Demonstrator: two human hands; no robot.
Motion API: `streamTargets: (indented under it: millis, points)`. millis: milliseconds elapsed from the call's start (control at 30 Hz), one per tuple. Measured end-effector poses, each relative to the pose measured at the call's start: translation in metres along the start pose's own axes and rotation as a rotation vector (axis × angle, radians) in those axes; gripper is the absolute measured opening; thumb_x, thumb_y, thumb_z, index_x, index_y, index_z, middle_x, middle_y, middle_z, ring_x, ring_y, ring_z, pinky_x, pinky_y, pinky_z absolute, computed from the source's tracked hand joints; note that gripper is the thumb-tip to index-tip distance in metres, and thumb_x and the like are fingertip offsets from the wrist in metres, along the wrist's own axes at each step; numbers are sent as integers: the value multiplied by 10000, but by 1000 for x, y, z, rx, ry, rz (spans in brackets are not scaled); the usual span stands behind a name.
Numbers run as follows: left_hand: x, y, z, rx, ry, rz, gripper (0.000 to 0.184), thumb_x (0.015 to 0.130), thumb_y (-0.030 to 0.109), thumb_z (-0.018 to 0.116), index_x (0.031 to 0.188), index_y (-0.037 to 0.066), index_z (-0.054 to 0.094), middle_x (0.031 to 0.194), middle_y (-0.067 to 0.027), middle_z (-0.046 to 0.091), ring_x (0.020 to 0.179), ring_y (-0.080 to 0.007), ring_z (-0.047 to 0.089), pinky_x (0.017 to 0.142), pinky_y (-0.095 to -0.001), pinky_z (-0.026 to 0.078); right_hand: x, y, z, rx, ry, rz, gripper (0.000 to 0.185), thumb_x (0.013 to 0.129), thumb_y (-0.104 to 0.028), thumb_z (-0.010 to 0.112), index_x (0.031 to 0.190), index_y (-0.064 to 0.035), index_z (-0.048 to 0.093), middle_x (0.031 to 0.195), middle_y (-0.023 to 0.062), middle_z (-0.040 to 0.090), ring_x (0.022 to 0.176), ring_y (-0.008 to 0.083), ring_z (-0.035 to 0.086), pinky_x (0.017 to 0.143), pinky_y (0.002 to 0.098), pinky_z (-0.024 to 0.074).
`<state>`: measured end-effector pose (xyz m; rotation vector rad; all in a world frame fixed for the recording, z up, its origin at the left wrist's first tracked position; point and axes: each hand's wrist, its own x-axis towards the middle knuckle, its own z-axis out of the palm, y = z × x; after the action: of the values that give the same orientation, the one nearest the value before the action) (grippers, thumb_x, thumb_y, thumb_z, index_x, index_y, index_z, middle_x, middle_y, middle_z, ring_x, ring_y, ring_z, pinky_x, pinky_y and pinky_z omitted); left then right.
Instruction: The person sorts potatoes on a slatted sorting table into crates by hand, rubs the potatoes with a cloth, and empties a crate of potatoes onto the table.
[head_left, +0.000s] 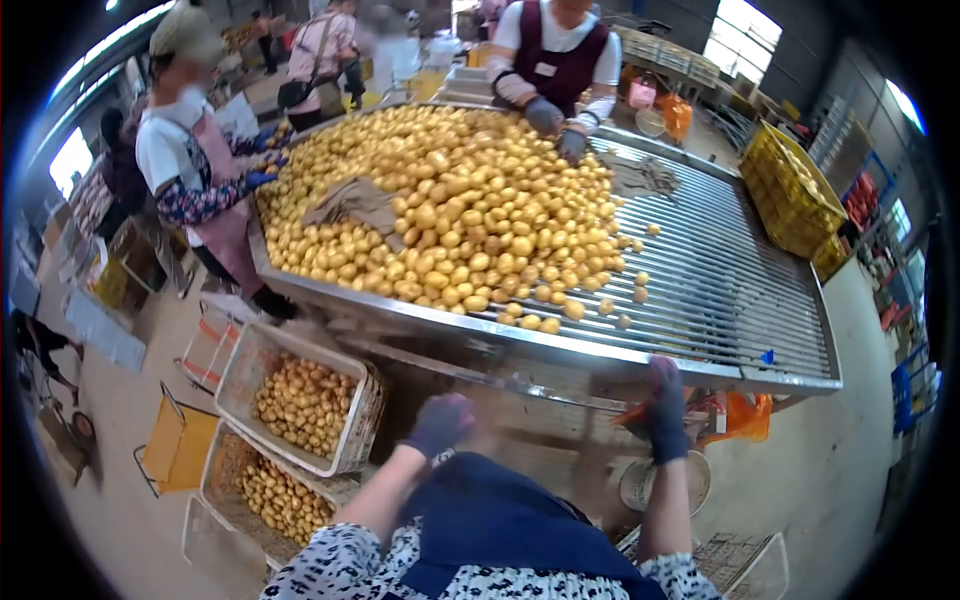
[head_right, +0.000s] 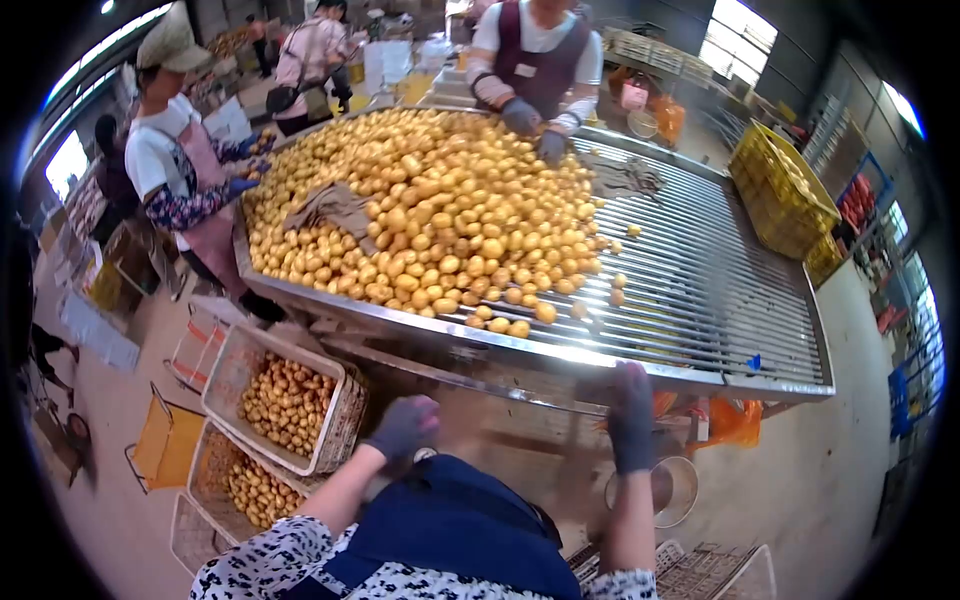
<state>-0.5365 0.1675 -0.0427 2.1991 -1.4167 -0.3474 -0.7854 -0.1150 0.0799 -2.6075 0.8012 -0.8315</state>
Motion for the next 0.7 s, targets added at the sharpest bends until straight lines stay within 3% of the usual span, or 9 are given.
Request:
streamTargets:
  millis: [67, 100, 167, 333, 433, 633, 700]
  points:
    - [-16, -30, -34, -58, -35, -162, 282, 842, 256, 568, 1033, 54, 616, 1034, -124, 607, 977, -318, 575, 838, -381, 465, 57, -35, 44, 0, -76, -170, 385, 775, -32, 571, 1159, -39, 556, 1057, 168, 595, 1052, 336, 534, 890, 414, 447]
    - [-25, -52, -44, -115, 82, -218, 301, 848, 243, 571, 1063, 35, 606, 1057, -137, 605, 991, -324, 574, 857, -378, 461, 81, -53, 65, -6, -94, -266, 360, 781, -34, 578, 1140, -47, 566, 1023, 165, 597, 1002, 342, 548, 862, 422, 454]
    - [-35, -85, -58, -168, 199, -285, 322, 854, 230, 573, 1092, 15, 595, 1080, -151, 603, 1004, -330, 574, 876, -375, 458, 120, -92, 97, 107, -254, -275, 281, 871, -76, 524, 1145, -70, 584, 1068, 151, 604, 968, 327, 586, 855, 409, 473]
    - [-56, -111, -61, -346, 335, -524, 346, 867, 227, 579, 1137, 10, 584, 1123, -151, 598, 1071, -316, 552, 920, -372, 442, 186, -184, 174, 131, -492, -464, 261, 855, -123, 537, 1099, -48, 587, 958, 137, 620, 895, 307, 597, 783, 398, 487]
    - [-56, -125, -44, -487, 423, -630, 337, 866, 214, 605, 1134, 9, 598, 1126, -147, 600, 1071, -308, 565, 933, -365, 440, 225, -216, 251, 122, -435, -680, 279, 821, -169, 573, 1084, -78, 587, 868, 124, 629, 873, 280, 589, 742, 425, 483]
    - [-40, -135, -62, -214, 384, -672, 330, 852, 204, 627, 1128, 24, 607, 1128, -158, 601, 1065, -319, 566, 922, -372, 443, 325, -295, 349, 91, -453, -696, 341, 765, -224, 633, 1058, -78, 536, 843, 132, 649, 836, 323, 616, 726, 438, 469]
    - [-22, -130, -82, -249, 496, -698, 290, 837, 149, 629, 1090, 11, 602, 1086, -150, 607, 1010, -321, 578, 868, -367, 459, 349, -316, 377, -67, -385, -704, 360, 775, -256, 630, 1072, -80, 527, 853, 119, 666, 837, 313, 628, 724, 453, 452]
